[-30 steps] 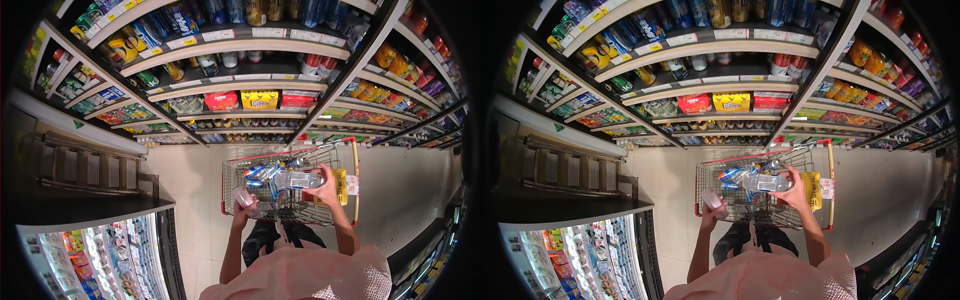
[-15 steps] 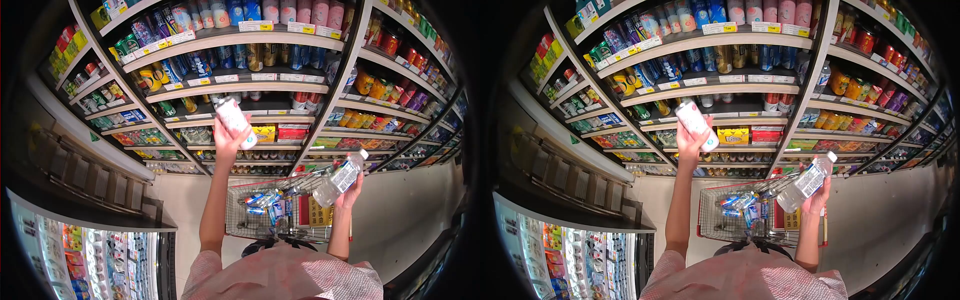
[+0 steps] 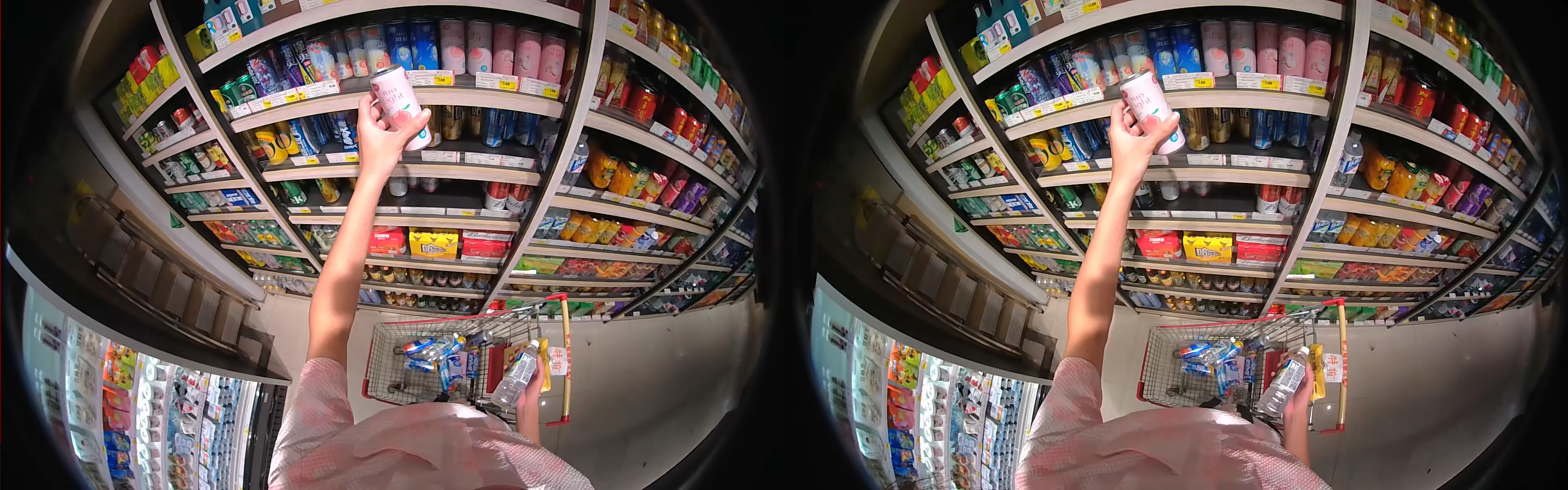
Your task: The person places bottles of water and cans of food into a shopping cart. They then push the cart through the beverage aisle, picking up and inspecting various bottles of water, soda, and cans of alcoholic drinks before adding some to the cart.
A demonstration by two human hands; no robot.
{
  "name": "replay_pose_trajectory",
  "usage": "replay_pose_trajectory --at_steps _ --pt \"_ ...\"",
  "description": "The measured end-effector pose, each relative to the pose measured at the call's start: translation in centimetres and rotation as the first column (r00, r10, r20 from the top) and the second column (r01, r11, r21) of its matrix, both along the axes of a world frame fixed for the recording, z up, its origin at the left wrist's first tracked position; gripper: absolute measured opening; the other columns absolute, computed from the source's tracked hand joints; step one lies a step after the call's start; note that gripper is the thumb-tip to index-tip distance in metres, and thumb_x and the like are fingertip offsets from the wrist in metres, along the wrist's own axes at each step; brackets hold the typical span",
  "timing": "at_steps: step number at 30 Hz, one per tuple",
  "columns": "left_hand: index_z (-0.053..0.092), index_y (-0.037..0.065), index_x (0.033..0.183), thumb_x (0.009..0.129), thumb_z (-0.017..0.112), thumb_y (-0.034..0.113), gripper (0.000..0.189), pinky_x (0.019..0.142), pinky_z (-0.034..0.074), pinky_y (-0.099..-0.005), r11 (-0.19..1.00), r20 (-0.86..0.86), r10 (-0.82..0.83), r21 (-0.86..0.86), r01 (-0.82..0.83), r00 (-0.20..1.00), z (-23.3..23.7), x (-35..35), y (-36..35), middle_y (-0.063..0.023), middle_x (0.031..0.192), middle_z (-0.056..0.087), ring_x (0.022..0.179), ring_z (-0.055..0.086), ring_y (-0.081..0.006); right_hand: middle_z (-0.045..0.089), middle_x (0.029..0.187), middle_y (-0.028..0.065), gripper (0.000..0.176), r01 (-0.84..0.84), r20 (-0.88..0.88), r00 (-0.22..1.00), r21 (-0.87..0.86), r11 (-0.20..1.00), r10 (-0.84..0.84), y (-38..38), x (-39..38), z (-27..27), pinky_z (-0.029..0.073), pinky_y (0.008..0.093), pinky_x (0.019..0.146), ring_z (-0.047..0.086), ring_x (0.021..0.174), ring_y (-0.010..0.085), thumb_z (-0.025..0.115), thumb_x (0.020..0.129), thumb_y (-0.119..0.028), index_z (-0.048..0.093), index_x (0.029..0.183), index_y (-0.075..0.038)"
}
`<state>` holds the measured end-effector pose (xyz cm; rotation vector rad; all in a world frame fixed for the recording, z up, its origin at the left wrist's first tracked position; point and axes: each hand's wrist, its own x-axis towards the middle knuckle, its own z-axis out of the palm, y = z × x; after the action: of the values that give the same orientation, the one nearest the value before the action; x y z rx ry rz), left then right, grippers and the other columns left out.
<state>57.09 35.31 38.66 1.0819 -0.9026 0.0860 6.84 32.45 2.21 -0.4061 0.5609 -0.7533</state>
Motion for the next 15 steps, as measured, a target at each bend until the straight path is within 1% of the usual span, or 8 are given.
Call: replay_pose_trajectory --at_steps 2,3,6,9,10,12,14,15 --pt "0.042 -0.002 0.141 0.077 0.097 0.02 0.087 0.095 0.061 -0.0368 1.0 0.006 0.015 0.007 -0.015 1.0 0.0 0.1 -0.6 -0.0168 0.124 0.066 0.11 0.071 -0.0225 0.07 0.122 0.0173 0.051 -0.088 -0.027 0.996 0.021 0.996 0.088 -0.5 -1.5 -2.0 0.063 0.0488 0.085 0.071 0.102 0.0295 0.051 0.107 -0.046 0.06 0.132 -0.002" --pt "0.042 -0.002 0.141 0.077 0.097 0.02 0.087 0.095 0.06 -0.0369 1.0 0.002 0.013 0.017 -0.013 1.0 0.0 0.1 -0.8 -0.0167 0.125 0.066 0.111 0.07 -0.0222 0.071 0.119 0.018 0.046 -0.15 0.01 0.989 0.089 0.985 0.149 -0.5 -2.1 -2.7 0.062 0.0507 0.086 0.071 0.099 0.0316 0.054 0.106 -0.044 0.062 0.126 -0.004" --pt "0.039 -0.004 0.143 0.076 0.098 0.024 0.094 0.093 0.06 -0.0384 0.998 0.029 0.044 0.045 -0.045 0.999 -0.7 0.5 -1.4 -0.019 0.126 0.065 0.112 0.07 -0.0256 0.072 0.109 0.0196 0.042 -0.255 -0.212 0.931 0.204 0.945 0.297 -1.0 -4.4 -8.0 0.063 0.0502 0.082 0.073 0.092 0.0352 0.061 0.103 -0.039 0.064 0.119 -0.001" --pt "0.039 -0.003 0.142 0.077 0.097 0.023 0.091 0.093 0.06 -0.0385 0.998 0.011 0.047 0.05 -0.048 0.999 -1.3 0.6 -1.6 -0.0187 0.125 0.066 0.11 0.071 -0.0251 0.071 0.112 0.0207 0.038 -0.318 -0.223 0.905 0.212 0.924 0.362 0.3 -5.5 -10.3 0.063 0.0501 0.083 0.072 0.093 0.0362 0.066 0.101 -0.034 0.064 0.119 -0.001" --pt "0.038 -0.003 0.142 0.078 0.096 0.023 0.091 0.094 0.06 -0.0385 0.998 0.005 0.041 0.053 -0.042 0.999 -1.5 0.6 -1.9 -0.0188 0.126 0.065 0.11 0.071 -0.0251 0.07 0.113 0.0207 0.037 -0.311 -0.204 0.91 0.237 0.92 0.36 0.2 -5.5 -10.9 0.063 0.0502 0.083 0.072 0.093 0.0364 0.066 0.101 -0.034 0.064 0.119 -0.001" --pt "0.036 -0.004 0.143 0.079 0.095 0.022 0.091 0.094 0.06 -0.038 0.999 -0.001 0.025 0.047 -0.025 1.0 -1.7 0.4 -2.4 -0.0194 0.128 0.063 0.113 0.07 -0.0245 0.07 0.114 0.0207 0.036 -0.294 -0.166 0.922 0.286 0.912 0.35 0.5 -5.2 -10.4 0.063 0.0503 0.083 0.072 0.094 0.0367 0.067 0.1 -0.032 0.063 0.118 -0.001" --pt "0.036 -0.004 0.146 0.081 0.094 0.019 0.09 0.097 0.059 -0.0387 0.997 0.015 0.044 0.068 -0.044 0.999 -1.5 0.0 -3.0 -0.0171 0.127 0.065 0.113 0.07 -0.0228 0.071 0.114 0.0197 0.036 -0.314 -0.164 0.918 0.255 0.915 0.361 0.1 -4.8 -9.0 0.063 0.0509 0.084 0.073 0.095 0.0365 0.068 0.099 -0.032 0.063 0.118 -0.002" --pt "0.036 -0.004 0.145 0.08 0.094 0.02 0.091 0.098 0.058 -0.039 0.997 0.033 0.037 0.065 -0.039 0.999 -1.1 -0.2 -3.4 -0.0181 0.129 0.064 0.115 0.068 -0.0239 0.071 0.114 0.0197 0.036 -0.324 -0.167 0.915 0.239 0.915 0.368 -0.1 -4.6 -8.2 0.063 0.0513 0.085 0.073 0.096 0.0366 0.068 0.099 -0.032 0.063 0.118 -0.001"
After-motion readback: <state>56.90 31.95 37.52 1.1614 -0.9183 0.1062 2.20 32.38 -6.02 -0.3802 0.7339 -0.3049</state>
